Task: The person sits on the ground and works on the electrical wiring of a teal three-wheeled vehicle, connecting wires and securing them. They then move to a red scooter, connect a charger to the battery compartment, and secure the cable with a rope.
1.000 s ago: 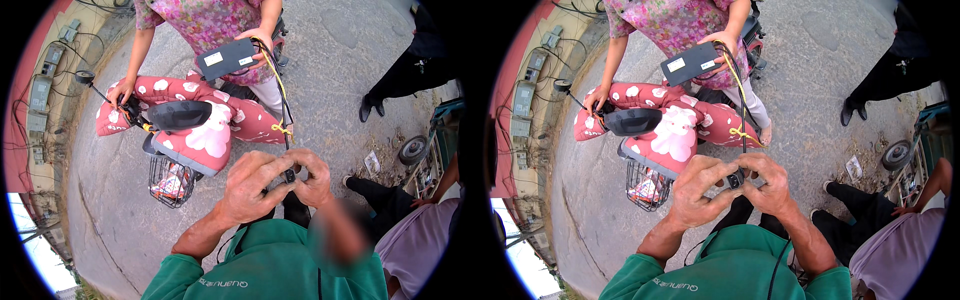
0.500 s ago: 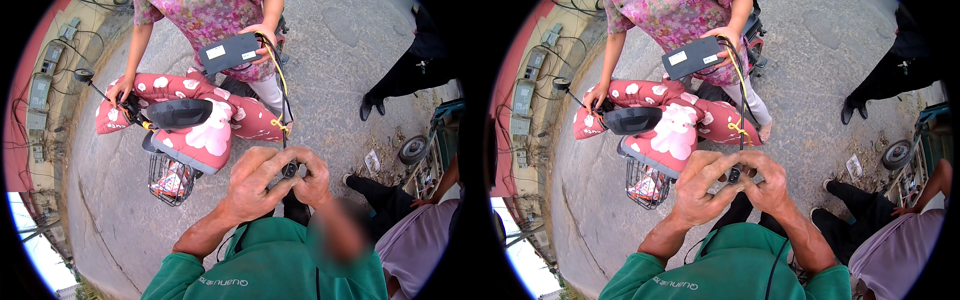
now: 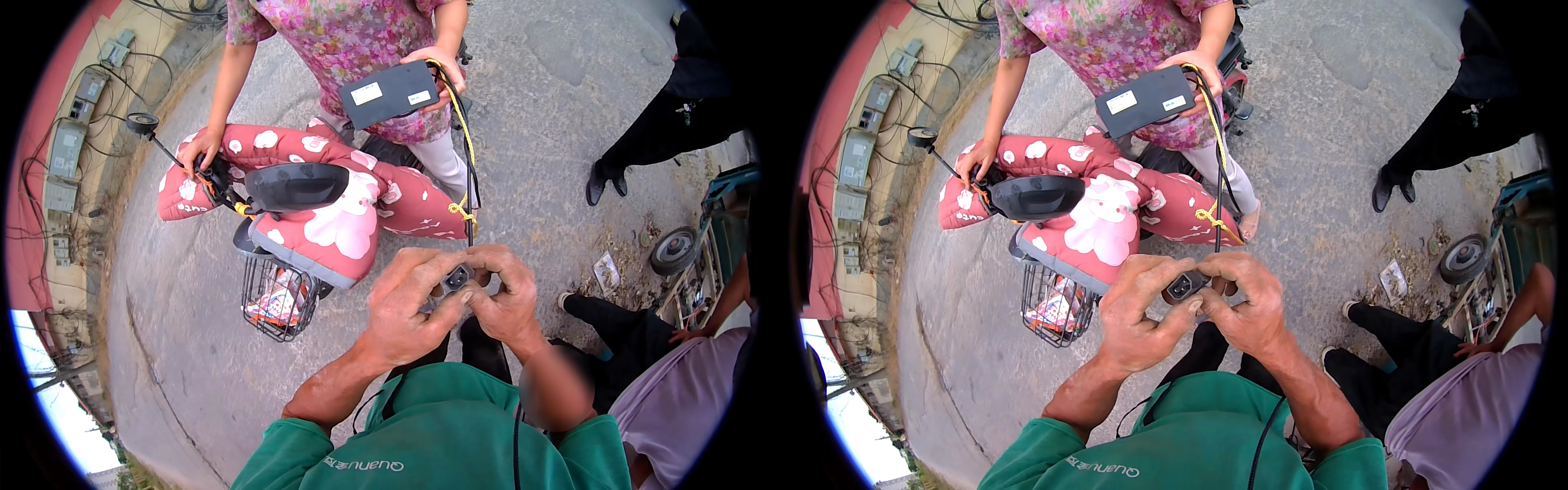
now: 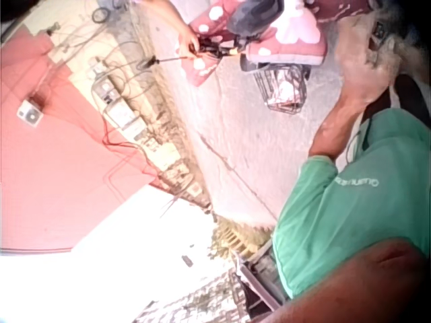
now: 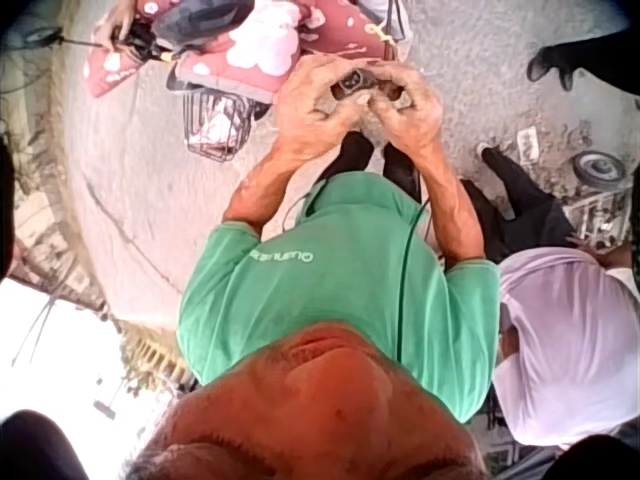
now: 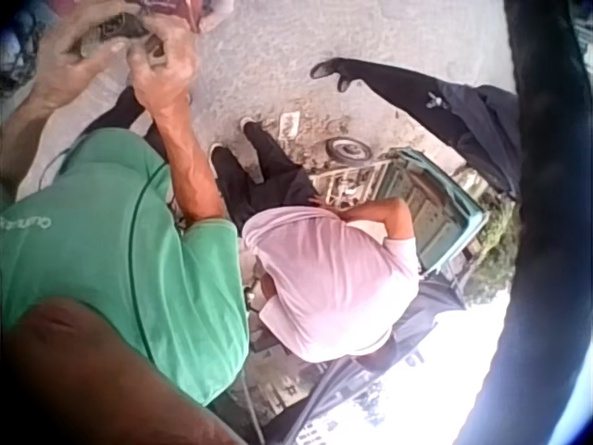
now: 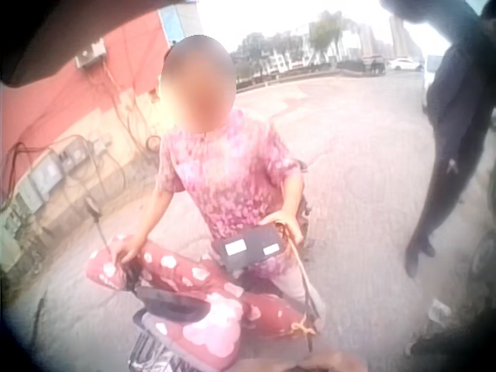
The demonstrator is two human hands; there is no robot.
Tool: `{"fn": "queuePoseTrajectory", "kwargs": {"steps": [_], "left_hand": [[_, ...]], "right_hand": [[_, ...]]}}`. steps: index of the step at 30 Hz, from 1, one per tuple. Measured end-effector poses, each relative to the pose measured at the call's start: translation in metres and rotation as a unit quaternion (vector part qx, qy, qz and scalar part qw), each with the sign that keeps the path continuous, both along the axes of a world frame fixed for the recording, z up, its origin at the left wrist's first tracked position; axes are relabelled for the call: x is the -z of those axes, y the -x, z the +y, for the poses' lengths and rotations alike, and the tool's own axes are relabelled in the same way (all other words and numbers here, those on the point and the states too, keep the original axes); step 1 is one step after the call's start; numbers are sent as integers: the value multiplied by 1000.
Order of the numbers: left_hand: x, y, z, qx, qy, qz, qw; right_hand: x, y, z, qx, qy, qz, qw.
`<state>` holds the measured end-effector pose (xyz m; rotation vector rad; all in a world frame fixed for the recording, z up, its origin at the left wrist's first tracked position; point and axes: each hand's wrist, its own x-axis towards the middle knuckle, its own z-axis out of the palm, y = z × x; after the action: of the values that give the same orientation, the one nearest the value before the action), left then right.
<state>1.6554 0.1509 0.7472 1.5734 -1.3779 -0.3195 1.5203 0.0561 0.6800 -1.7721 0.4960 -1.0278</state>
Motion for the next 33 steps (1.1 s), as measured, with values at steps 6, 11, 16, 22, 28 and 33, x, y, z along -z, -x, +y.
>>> {"fn": "queuePoseTrajectory", "kwargs": {"steps": [6,11,16,22,28,33], "left_hand": [[11,-10,11,-42,3,172,984],[11,-12,15,-83,14,382,920],[14,-14,13,-69,59,507,857],[18,-22,15,-62,37,580,811],[20,-25,22,-61,22,522,850],[13,-22,22,-37,29,433,900]], "right_hand": [[-13,-1,2,-4,-5,18,1000],[-18,-9,-4,-7,30,12,999],[-12,-12,-9,-2,52,15,999],[-10,-14,-10,-13,51,11,999],[-9,-15,-10,-26,48,24,998],[-14,-17,-5,-47,37,28,998]]}}
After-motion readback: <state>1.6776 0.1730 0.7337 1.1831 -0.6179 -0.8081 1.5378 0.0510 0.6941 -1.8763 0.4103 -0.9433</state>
